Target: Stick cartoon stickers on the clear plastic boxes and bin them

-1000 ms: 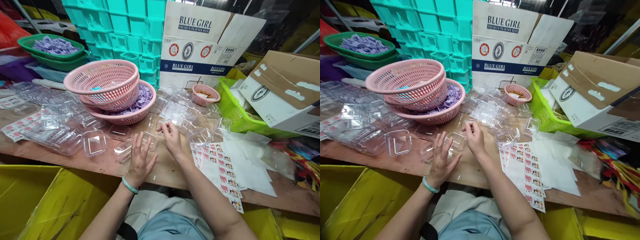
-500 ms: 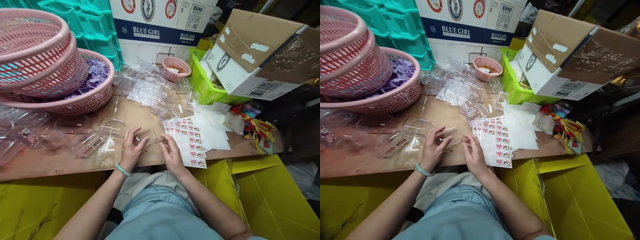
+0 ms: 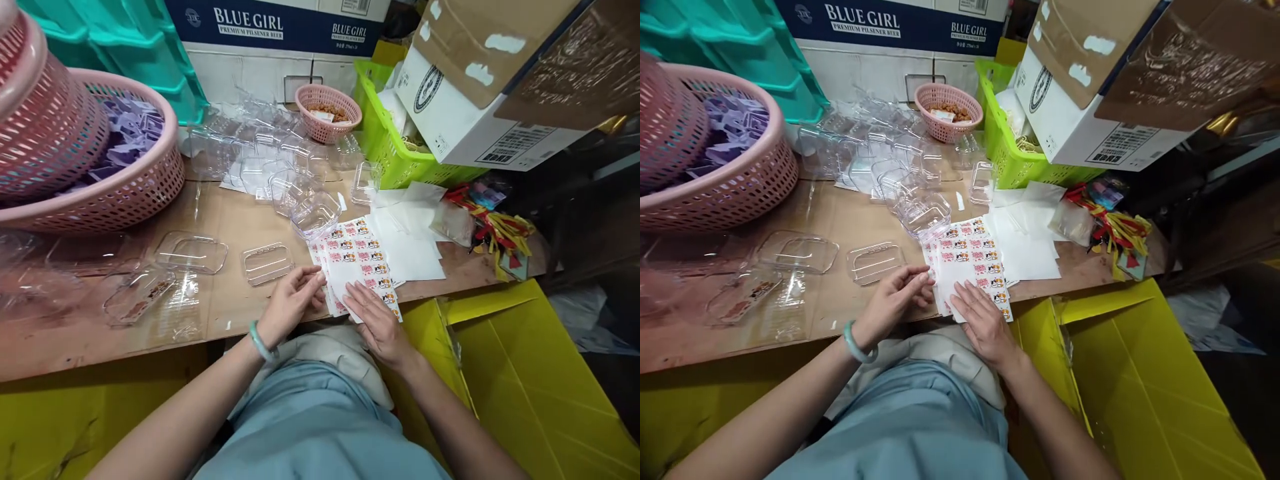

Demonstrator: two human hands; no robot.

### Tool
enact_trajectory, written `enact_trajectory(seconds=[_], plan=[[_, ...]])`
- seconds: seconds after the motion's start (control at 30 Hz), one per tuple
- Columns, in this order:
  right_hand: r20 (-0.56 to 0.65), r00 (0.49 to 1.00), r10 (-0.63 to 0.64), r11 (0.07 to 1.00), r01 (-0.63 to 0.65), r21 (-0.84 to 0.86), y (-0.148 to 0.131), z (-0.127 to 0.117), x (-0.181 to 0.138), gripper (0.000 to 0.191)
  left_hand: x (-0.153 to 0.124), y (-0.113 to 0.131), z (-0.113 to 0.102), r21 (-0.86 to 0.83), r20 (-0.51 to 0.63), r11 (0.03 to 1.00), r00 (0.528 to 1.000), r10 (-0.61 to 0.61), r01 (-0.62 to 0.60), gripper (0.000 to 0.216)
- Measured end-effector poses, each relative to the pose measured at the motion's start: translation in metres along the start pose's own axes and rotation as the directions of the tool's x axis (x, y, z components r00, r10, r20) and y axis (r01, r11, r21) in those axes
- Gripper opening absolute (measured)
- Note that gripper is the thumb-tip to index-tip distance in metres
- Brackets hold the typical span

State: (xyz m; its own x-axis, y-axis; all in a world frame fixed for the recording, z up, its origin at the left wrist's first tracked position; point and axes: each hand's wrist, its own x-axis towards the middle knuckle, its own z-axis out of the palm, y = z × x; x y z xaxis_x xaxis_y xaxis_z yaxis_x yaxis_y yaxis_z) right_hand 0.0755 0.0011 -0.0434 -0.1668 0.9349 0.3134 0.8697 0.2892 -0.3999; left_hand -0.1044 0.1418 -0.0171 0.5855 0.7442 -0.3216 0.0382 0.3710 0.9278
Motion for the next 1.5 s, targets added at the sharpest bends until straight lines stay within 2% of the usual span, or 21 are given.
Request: enact_trajectory(seconds=[0.07,0.17,0.2,0.27,0.33,0.4,0.5,0.63,0.73,0.83,0.9,1.1,1.23,1.33,1.4,1.5], plan=[[-0.011,0.999,-0.036,0.998,0.037,0.043,-0.004,-0.003,0.002,0.056,0.014,-0.001,0.006,-0.089,0.036,0.992,0.996,-0.081,0.084,0.054],[0.039,0.997,-0.071,0.990,0.065,0.126,-0.009,-0.004,0.010,0.053,0.027,-0.003,0.007,-0.132,0.034,0.986,0.994,-0.099,0.103,0.044],[0.039,0.998,-0.047,0.986,0.040,0.164,-0.010,-0.003,0.015,0.054,0.029,-0.003,0.007,-0.143,0.015,0.985,0.995,-0.095,0.096,0.040],[-0.042,0.996,0.072,0.973,-0.061,0.223,-0.009,0.000,0.030,0.053,0.030,-0.004,0.008,-0.154,-0.017,0.985,0.996,-0.083,0.079,0.037],[-0.152,0.971,0.186,0.957,-0.144,0.252,-0.003,0.006,0.047,0.046,0.029,-0.005,0.010,-0.163,0.008,0.984,0.998,-0.066,0.066,0.035],[-0.201,0.955,0.218,0.949,-0.160,0.270,0.005,0.011,0.064,0.044,0.029,-0.007,0.012,-0.147,0.044,0.988,0.999,-0.031,0.037,0.032],[-0.196,0.954,0.227,0.931,-0.153,0.332,0.016,0.019,0.077,0.038,0.031,-0.008,0.013,-0.075,0.054,0.997,0.998,0.041,-0.037,0.028],[-0.243,0.921,0.305,0.890,-0.185,0.416,0.020,0.025,0.078,0.029,0.035,-0.007,0.014,-0.002,0.060,0.995,0.993,0.104,-0.104,0.029],[-0.255,0.890,0.378,0.840,-0.214,0.498,0.021,0.027,0.076,0.024,0.037,-0.007,0.016,0.010,0.053,0.994,0.993,0.105,-0.105,0.027],[-0.244,0.874,0.419,0.802,-0.231,0.550,0.023,0.027,0.078,0.020,0.040,-0.007,0.017,0.006,0.100,0.997,0.992,0.080,-0.081,0.028],[-0.254,0.881,0.400,0.821,-0.221,0.527,0.026,0.026,0.079,0.018,0.041,-0.007,0.016,0.012,0.130,0.997,0.989,0.071,-0.073,0.026],[-0.248,0.947,0.203,0.932,-0.109,0.347,0.037,0.024,0.081,0.023,0.041,-0.007,0.015,-0.016,0.125,1.000,0.992,0.028,-0.026,0.024],[-0.259,0.944,0.203,0.938,-0.112,0.328,0.035,0.024,0.081,0.024,0.041,-0.007,0.018,-0.008,0.086,0.999,0.995,0.040,-0.039,0.026],[-0.277,0.914,0.297,0.902,-0.174,0.395,0.029,0.025,0.082,0.023,0.043,-0.008,0.022,0.044,0.040,0.997,0.997,0.062,-0.063,0.028],[-0.278,0.876,0.394,0.846,-0.228,0.481,0.027,0.026,0.084,0.019,0.045,-0.009,0.024,0.084,0.000,0.994,0.997,0.075,-0.075,0.028],[-0.225,0.762,0.607,0.663,-0.330,0.672,0.029,0.025,0.087,0.018,0.047,-0.010,0.025,0.133,-0.039,0.988,0.995,0.088,-0.082,0.026]])
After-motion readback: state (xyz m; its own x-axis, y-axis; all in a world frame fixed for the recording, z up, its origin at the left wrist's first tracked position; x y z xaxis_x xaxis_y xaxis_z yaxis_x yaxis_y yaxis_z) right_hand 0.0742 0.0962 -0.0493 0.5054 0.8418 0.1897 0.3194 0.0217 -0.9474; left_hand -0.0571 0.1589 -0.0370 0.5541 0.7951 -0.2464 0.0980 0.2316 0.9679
